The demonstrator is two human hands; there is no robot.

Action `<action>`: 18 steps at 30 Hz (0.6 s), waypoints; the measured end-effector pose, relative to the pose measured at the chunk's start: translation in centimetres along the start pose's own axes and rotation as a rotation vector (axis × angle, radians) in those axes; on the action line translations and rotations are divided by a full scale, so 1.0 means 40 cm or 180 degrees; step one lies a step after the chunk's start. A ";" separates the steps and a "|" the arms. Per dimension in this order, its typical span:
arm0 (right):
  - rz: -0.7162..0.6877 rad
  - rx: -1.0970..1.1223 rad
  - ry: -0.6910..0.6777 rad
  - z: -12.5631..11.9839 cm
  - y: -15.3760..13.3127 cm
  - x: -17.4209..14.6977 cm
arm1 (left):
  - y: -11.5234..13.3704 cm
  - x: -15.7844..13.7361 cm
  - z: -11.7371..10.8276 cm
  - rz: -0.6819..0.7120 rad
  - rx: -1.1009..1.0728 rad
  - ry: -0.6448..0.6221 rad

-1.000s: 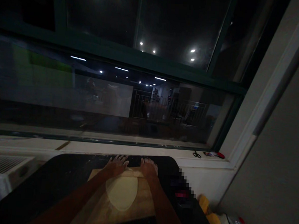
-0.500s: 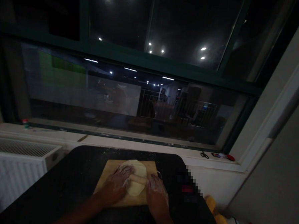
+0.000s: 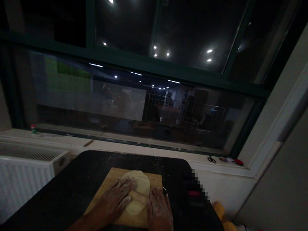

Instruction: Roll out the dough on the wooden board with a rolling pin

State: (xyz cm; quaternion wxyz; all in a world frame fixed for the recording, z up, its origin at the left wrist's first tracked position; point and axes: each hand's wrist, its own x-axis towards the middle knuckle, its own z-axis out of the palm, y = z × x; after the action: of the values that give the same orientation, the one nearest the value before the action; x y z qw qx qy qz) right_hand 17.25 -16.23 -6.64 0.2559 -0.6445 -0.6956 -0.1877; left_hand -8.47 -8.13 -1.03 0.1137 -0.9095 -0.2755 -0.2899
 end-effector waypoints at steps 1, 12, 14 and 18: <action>0.0081 -0.0042 -0.0258 -0.014 0.008 0.035 | -0.005 0.020 0.014 -0.0010 0.0017 -0.0040; 0.0486 -0.0372 -0.0635 -0.032 0.027 0.150 | -0.010 0.087 0.102 -0.0133 0.0339 0.0054; 0.0343 -0.0374 -0.0236 -0.016 0.019 0.062 | 0.007 0.039 0.074 0.0028 0.0301 0.0136; -0.0076 -0.0380 0.0262 0.004 -0.018 -0.092 | 0.036 -0.038 0.000 0.0135 0.0173 -0.0029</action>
State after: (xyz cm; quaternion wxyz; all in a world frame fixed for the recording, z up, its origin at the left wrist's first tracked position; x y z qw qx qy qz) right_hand 16.65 -19.14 -8.90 0.2431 -0.6421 -0.6797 -0.2582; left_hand -8.69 -9.97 -2.00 0.1432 -0.9130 -0.2644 -0.2757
